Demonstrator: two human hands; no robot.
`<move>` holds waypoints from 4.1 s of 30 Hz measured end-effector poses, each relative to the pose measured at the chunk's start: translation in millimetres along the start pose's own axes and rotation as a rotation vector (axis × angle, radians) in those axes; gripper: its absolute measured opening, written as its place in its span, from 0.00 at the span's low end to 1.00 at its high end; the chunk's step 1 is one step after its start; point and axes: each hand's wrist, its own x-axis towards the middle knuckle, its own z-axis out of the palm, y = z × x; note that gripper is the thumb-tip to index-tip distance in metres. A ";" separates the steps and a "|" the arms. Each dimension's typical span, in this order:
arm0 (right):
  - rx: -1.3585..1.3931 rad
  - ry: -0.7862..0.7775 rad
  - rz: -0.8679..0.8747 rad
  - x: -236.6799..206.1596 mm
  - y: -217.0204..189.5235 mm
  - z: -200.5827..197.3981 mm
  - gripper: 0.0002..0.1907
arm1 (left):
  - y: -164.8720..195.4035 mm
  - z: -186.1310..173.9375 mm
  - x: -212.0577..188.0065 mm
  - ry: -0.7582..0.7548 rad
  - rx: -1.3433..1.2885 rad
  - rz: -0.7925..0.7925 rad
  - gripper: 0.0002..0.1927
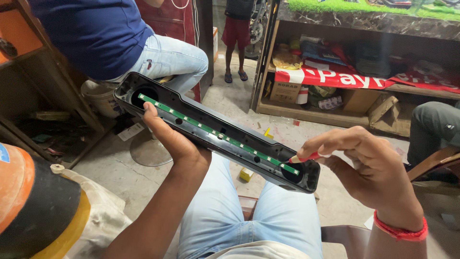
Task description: The person uses a screwdriver to adjust components inside a black electronic housing with a green circuit board. They then place the housing on the floor and pick up a red circular object, manipulating it with the screwdriver.
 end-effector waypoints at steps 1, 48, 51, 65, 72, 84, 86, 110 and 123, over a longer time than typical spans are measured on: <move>-0.011 -0.013 -0.002 1.0 -0.3 -0.7 0.10 | 0.1 0.1 -0.3 -0.002 -0.003 -0.005 0.38; -0.218 0.093 -0.061 12.3 -5.3 4.8 0.14 | 0.1 2.9 -2.3 0.017 -0.008 -0.018 0.36; -0.233 0.104 -0.117 13.1 -3.9 6.1 0.14 | 0.6 3.1 -3.1 0.028 0.005 -0.018 0.38; -0.171 0.015 -0.068 11.6 -2.8 4.6 0.12 | 0.9 3.2 -2.1 0.007 0.008 0.002 0.38; -0.193 -0.021 -0.044 9.7 -3.9 1.9 0.10 | 1.0 1.1 -2.0 0.010 0.006 0.008 0.37; -0.128 0.040 -0.070 9.3 -4.9 4.9 0.10 | 1.1 1.1 -1.7 0.015 0.013 0.001 0.38; -0.134 0.040 -0.043 7.5 -5.2 4.1 0.09 | 1.5 1.1 -1.5 0.007 0.000 0.006 0.37; -0.026 0.216 -0.053 0.2 -6.2 -4.4 0.16 | 6.1 6.9 -6.9 0.010 0.014 0.015 0.35; -0.090 0.189 -0.132 2.4 -5.2 2.3 0.15 | 6.9 7.4 -9.7 -0.030 -0.033 0.010 0.33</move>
